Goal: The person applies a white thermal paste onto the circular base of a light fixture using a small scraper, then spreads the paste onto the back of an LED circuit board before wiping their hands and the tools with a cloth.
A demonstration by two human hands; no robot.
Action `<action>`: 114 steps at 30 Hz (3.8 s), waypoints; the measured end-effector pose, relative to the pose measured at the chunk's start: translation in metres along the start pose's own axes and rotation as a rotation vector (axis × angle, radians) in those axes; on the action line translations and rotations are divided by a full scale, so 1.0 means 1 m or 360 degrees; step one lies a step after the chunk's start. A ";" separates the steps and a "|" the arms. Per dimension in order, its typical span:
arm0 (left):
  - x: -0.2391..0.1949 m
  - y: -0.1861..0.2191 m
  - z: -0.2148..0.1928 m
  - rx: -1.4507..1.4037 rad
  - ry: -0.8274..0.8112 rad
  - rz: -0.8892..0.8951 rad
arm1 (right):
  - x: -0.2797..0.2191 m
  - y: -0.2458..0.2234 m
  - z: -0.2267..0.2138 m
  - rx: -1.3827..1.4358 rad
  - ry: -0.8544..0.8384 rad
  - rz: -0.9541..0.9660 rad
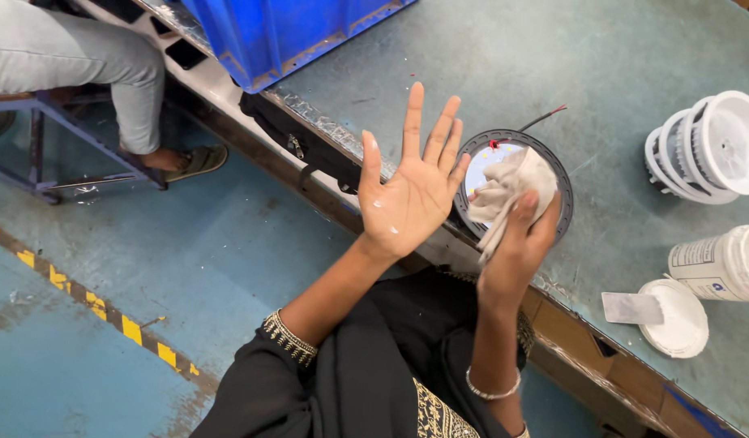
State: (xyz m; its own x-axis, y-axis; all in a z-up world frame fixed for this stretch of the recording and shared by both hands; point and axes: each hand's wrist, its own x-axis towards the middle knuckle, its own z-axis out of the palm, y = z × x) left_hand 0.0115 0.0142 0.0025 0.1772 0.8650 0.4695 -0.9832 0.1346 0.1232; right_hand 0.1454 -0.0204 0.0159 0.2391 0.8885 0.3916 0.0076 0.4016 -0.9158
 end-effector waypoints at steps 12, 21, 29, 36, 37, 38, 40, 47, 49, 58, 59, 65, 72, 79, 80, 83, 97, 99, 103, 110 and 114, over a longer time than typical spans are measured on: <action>-0.008 -0.019 -0.043 0.0480 0.0167 -0.0512 | -0.047 -0.010 0.041 -0.0815 -0.0512 -0.0662; 0.003 -0.004 -0.055 -0.0166 0.0192 -0.0708 | -0.067 -0.010 0.036 -0.0803 -0.0510 -0.0677; -0.028 -0.033 -0.031 0.0807 0.0029 -0.0325 | -0.035 -0.013 0.038 -0.0789 -0.0535 -0.0676; -0.036 -0.034 -0.045 0.0218 0.0346 -0.1033 | 0.035 0.005 0.005 0.0092 -0.0333 0.0439; -0.035 -0.031 -0.049 0.0109 0.0252 -0.1018 | 0.039 0.005 -0.008 0.0333 -0.0345 0.0422; -0.034 -0.026 -0.053 0.0000 0.0157 -0.1002 | 0.038 0.006 -0.015 0.0575 -0.0356 0.0403; -0.035 -0.033 -0.063 0.0065 0.0131 -0.0958 | 0.029 0.013 -0.016 0.0426 -0.0410 0.0404; -0.065 -0.074 -0.127 0.0865 0.0270 -0.0848 | 0.003 0.027 0.001 0.0017 -0.0533 0.0189; -0.069 -0.073 -0.141 0.1428 0.0169 -0.0794 | 0.008 0.027 -0.004 0.0355 -0.0475 0.0420; -0.037 -0.037 -0.073 0.0898 -0.0205 -0.0383 | 0.014 0.039 -0.021 0.0884 -0.0159 0.0474; -0.032 -0.036 -0.063 0.0998 -0.0151 -0.0290 | 0.011 0.042 -0.015 0.0766 -0.0031 0.0436; -0.006 -0.048 -0.057 0.0995 0.0253 0.0089 | -0.028 0.064 0.005 -0.0488 -0.0543 -0.0323; -0.005 -0.047 -0.068 0.0242 0.0406 -0.0398 | -0.044 0.031 -0.032 -0.0350 -0.0388 0.0109; -0.012 -0.117 -0.041 0.0527 0.0905 -0.0789 | -0.046 0.024 -0.070 -0.0404 0.0349 -0.0135; -0.016 -0.129 -0.035 0.0496 0.0831 -0.0799 | -0.045 0.022 -0.076 -0.0551 0.0435 -0.0303; -0.034 -0.164 -0.021 0.0479 0.0650 -0.0852 | -0.044 0.016 -0.094 -0.0759 0.0748 -0.0287; 0.000 -0.140 -0.037 0.1063 0.0395 -0.0633 | -0.036 0.007 -0.313 -0.1218 0.1010 0.0126; -0.004 -0.153 -0.035 0.1141 0.0287 -0.0844 | -0.044 0.023 -0.335 -0.1162 0.1088 0.0122; -0.007 -0.204 -0.040 0.1653 -0.0199 -0.0929 | -0.069 0.056 -0.337 -0.0875 0.1173 0.0264; -0.010 -0.291 -0.067 0.2898 -0.0514 -0.0563 | -0.096 0.066 -0.325 -0.0509 0.1221 0.0296; -0.018 -0.320 -0.077 0.3168 -0.0648 -0.0345 | -0.107 0.055 -0.335 -0.0521 0.1247 0.0281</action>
State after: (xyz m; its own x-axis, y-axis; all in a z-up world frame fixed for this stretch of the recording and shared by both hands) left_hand 0.3200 -0.0073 -0.1125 0.5357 0.7371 0.4119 0.3963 -0.6502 0.6482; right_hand 0.4457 -0.1678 -0.1065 0.8621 0.4748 0.1770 0.1575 0.0809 -0.9842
